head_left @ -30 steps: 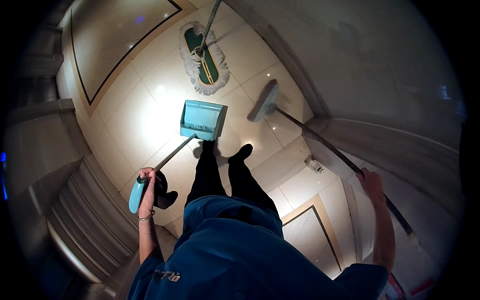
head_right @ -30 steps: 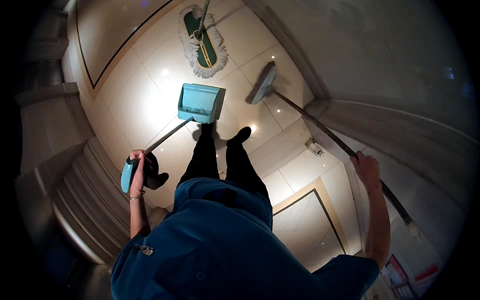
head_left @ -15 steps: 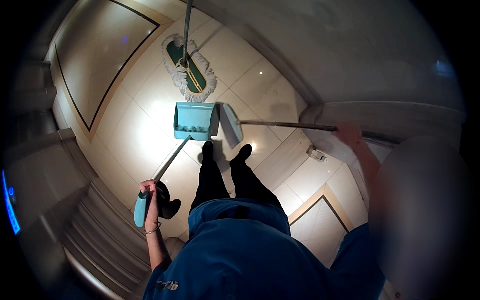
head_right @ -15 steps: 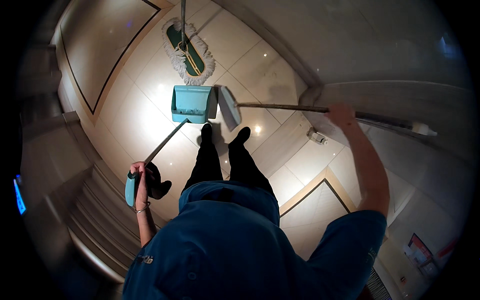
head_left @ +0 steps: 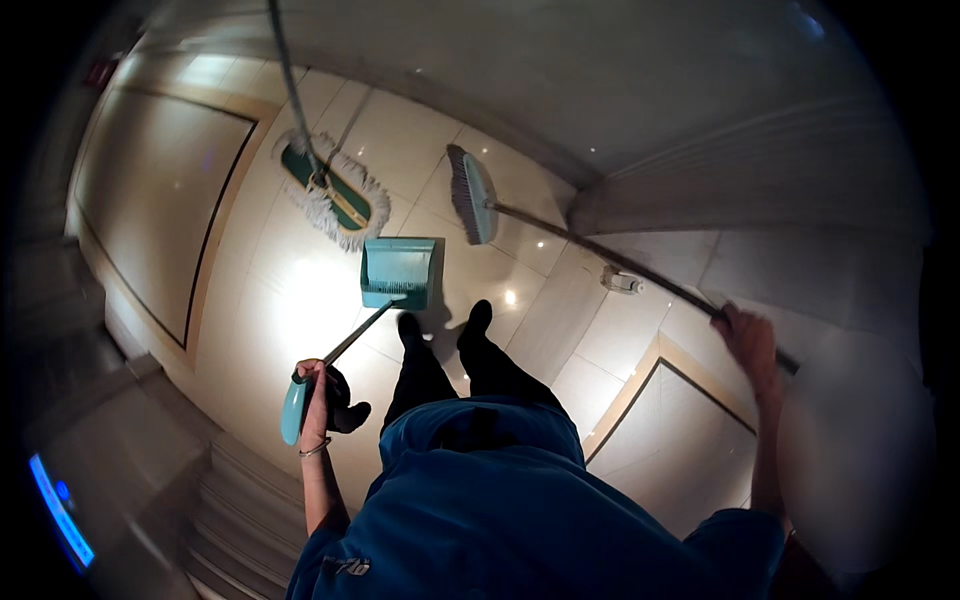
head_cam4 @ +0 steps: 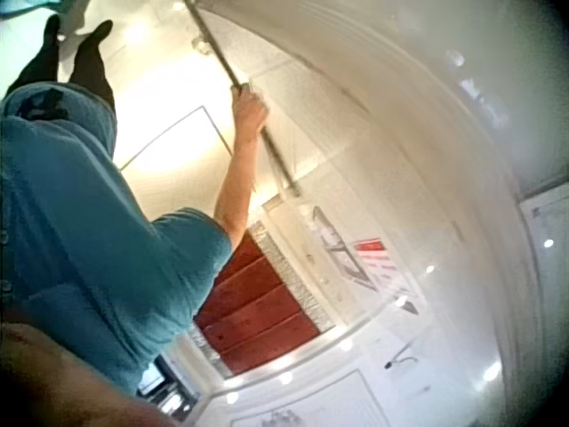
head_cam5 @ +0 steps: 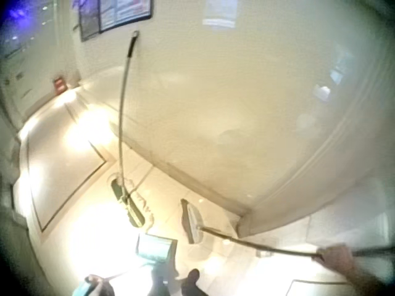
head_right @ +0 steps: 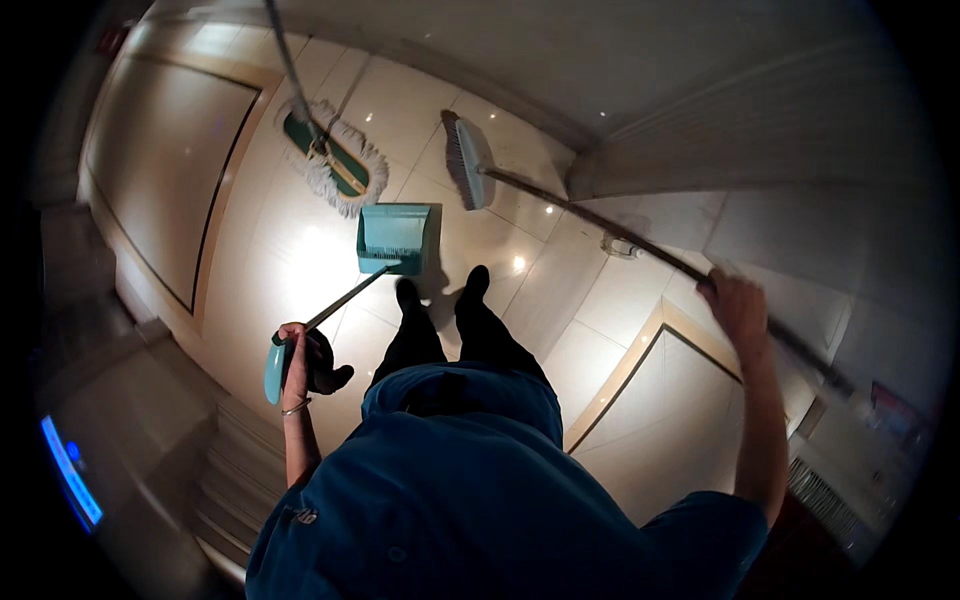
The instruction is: The person sweeps a tiled floor with a broom and dustpan, then wipes the elevator control panel and a digital display with a cloth. They proceed to mop the floor and clean the interior walls of the elevator while passengers are present.
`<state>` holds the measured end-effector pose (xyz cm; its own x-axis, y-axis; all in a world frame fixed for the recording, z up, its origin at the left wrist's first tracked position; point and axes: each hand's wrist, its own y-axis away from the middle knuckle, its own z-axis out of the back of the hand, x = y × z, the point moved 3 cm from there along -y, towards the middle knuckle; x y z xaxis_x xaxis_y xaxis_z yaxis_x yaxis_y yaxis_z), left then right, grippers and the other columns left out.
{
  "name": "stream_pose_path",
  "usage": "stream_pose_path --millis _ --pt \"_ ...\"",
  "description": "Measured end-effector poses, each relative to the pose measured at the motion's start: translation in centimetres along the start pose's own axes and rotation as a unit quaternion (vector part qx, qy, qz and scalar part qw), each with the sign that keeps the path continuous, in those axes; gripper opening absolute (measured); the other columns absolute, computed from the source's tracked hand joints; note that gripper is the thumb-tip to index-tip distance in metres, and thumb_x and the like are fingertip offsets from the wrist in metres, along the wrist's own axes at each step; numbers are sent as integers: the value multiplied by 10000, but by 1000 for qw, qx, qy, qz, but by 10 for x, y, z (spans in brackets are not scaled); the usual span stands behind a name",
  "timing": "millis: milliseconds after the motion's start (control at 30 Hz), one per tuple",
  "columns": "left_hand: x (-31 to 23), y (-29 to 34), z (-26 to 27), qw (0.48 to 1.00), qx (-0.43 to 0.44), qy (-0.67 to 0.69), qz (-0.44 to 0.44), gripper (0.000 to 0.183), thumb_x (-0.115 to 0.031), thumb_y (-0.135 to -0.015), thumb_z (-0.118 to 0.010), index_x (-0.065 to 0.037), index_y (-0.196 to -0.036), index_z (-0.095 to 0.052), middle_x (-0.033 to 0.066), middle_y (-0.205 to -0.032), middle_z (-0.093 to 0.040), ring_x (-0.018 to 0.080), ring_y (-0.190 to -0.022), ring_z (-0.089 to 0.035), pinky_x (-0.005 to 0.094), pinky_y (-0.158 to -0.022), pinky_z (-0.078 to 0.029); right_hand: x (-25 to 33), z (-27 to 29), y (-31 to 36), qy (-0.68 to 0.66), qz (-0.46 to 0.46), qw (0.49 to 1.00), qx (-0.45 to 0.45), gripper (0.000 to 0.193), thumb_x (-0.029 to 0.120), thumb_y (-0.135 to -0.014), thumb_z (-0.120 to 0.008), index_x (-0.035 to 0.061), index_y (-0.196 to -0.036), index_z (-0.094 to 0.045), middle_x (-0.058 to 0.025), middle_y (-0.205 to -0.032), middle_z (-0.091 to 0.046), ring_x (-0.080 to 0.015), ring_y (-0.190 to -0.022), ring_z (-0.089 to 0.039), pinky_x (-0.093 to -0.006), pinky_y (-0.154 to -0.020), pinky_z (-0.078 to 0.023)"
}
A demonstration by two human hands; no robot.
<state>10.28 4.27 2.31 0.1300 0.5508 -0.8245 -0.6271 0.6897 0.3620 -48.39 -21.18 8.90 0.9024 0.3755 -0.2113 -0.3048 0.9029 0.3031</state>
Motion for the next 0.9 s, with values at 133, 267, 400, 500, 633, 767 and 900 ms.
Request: stream_pose_path --millis 133,267,400,500,633,767,900 --pt "-54 9 -11 990 67 -93 -86 105 -150 -893 -493 -65 -862 -441 -37 -655 -423 38 -574 -407 174 -552 -351 22 -46 183 -223 -168 957 73 278 411 -775 -586 135 -807 -584 -109 -604 -597 -321 -580 -592 -412 -506 -473" --pt "-79 19 -15 975 183 -85 -92 91 -130 -888 -494 -62 -871 -437 -32 -646 -421 38 -560 -396 174 -538 -342 126 -89 353 -541 -363 724 223 224 323 -796 -593 103 -837 -605 -37 -529 -553 -102 -424 -498 -275 -401 -411" --pt "-99 18 -19 936 277 -138 -166 75 -101 -860 -518 -40 -876 -478 -2 -638 -461 91 -572 -449 221 -554 -378 242 -68 454 -707 -513 395 283 239 317 -818 -577 103 -921 -547 -15 -558 -488 -83 -381 -416 -222 -335 -337" --pt "-105 -6 -19 901 270 -266 -211 103 -130 -812 -570 -39 -854 -546 53 -683 -538 137 -620 -522 264 -597 -419 295 -66 466 -777 -523 286 204 278 288 -840 -549 92 -1028 -497 -25 -566 -476 -92 -388 -415 -227 -344 -343" --pt "-120 -25 -32 858 317 -293 -277 96 -119 -795 -586 -36 -836 -560 72 -756 -578 142 -734 -576 255 -663 -436 348 -98 428 -782 -541 283 125 311 275 -861 -509 76 -1094 -459 -31 -551 -458 -104 -387 -423 -247 -343 -358" --pt "-99 -81 -30 798 361 -294 -383 96 -141 -789 -592 -52 -816 -566 63 -644 -561 143 -573 -569 265 -562 -438 400 -141 338 -793 -527 291 97 289 288 -879 -472 64 -1053 -415 -32 -559 -434 -106 -416 -423 -262 -361 -393" --pt "-141 -145 -24 772 404 -273 -407 119 -179 -803 -578 -64 -805 -546 57 -633 -537 128 -572 -565 252 -542 -424 456 -83 241 -795 -526 285 100 283 299 -875 -473 70 -1027 -405 -28 -574 -430 -101 -425 -416 -253 -369 -395"
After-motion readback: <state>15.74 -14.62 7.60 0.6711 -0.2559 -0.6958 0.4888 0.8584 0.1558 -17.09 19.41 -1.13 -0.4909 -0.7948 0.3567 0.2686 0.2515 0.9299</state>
